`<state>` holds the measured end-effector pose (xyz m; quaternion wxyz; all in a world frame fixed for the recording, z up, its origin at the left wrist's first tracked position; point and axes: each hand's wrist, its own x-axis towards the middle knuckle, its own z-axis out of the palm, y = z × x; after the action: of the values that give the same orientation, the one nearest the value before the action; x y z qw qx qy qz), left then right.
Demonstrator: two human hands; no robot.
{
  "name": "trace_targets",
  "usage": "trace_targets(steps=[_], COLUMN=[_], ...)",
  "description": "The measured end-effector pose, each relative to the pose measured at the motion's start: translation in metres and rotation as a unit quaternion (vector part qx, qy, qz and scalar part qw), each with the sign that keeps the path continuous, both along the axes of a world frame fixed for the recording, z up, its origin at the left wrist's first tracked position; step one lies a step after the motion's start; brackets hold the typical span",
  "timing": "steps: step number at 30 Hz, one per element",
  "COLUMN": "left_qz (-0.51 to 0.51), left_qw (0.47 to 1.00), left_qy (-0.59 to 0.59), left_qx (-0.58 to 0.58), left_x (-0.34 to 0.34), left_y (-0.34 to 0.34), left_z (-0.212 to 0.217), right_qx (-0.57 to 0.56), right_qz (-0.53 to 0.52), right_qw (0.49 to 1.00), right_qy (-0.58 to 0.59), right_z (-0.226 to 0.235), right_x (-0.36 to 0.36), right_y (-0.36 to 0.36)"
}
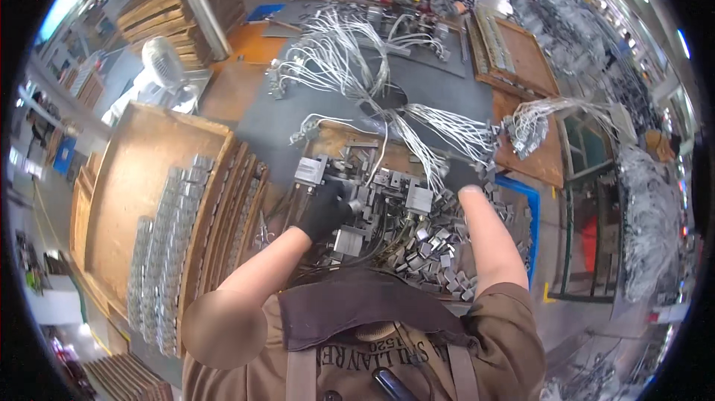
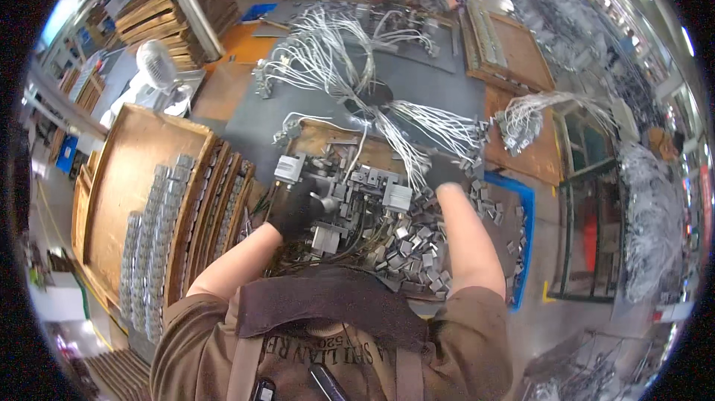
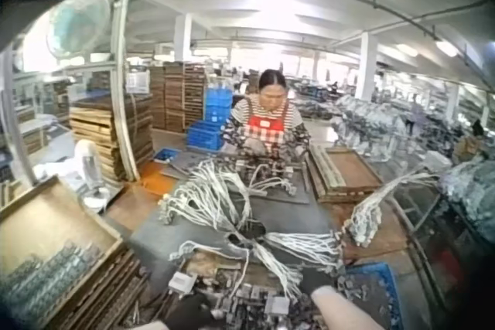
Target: Sorting and organizing bundles of wire harnesses on a workbench.
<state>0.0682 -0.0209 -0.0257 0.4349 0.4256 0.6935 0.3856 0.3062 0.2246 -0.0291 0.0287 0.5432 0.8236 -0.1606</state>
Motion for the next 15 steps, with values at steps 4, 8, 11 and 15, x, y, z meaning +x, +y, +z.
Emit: trace_targets(steps=[4,8,11,15], left_qz=[-0.07,-0.083,-0.099,-0.156], left_qw=[0.99,0.989,0.989,0.945], left_qy=[0.06,0.057,0.071,0.239], left_qx=[0.105,0.106,0.085,0.16], left_x=[0.021,0.01,-0.007,-0.057], left_y=[-0.001,-0.01,-0.021,-0.046], left_z=[-0.013,-0.009,0.027,0.064], right_qx=[0.017,0.044,-0.038,-0.071], right_qz=[-0.007,0.047,0.059,0.254], right_qw=[0.996,0.996,0.99,0.964], right_qy=[-0.088,-0.061,-0.118,-0.032], right_z=[-0.021,-0.021,0.039,0.034], right_x=[0.015,0.022,0.002,0.021], right_y=[-0.005,-0.007,-0.041,-0.035])
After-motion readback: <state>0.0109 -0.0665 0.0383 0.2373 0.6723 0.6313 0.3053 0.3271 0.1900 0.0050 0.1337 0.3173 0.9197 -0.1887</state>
